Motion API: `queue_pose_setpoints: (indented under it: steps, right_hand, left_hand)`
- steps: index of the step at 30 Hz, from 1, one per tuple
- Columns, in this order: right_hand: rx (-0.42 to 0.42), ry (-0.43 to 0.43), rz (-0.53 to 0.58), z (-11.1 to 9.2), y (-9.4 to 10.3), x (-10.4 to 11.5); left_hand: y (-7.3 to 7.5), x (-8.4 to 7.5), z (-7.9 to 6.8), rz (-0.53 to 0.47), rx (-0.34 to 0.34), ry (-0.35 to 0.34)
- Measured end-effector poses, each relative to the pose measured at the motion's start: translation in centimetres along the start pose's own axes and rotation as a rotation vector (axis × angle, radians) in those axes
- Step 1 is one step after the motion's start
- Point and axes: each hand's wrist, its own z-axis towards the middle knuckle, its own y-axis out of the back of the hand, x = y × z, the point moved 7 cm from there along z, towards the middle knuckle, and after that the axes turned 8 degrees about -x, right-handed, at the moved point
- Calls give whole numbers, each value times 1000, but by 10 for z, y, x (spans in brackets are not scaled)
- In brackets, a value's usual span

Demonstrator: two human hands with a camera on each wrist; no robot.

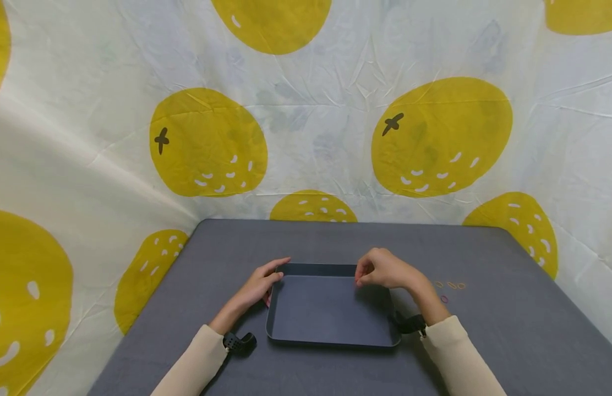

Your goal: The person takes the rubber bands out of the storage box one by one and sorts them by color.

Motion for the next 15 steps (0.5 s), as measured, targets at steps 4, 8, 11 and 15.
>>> queue_pose_setpoints:
  steps: [4,8,11,15]
  right_hand:
    - [-8,-26,-11,-9,6,-5]
    - [-24,-34,-11,-16,13,-9]
    - [-38,-24,-18,-22,18,-11]
    - [-61,-38,-20,-31,27,-17]
  left_hand:
    - [0,1,0,-1,2,-7]
    - [0,1,-1,-6,6,-7]
    - [0,0,-2,-8,8,-11]
    - [0,-1,-2,-9,11,-12]
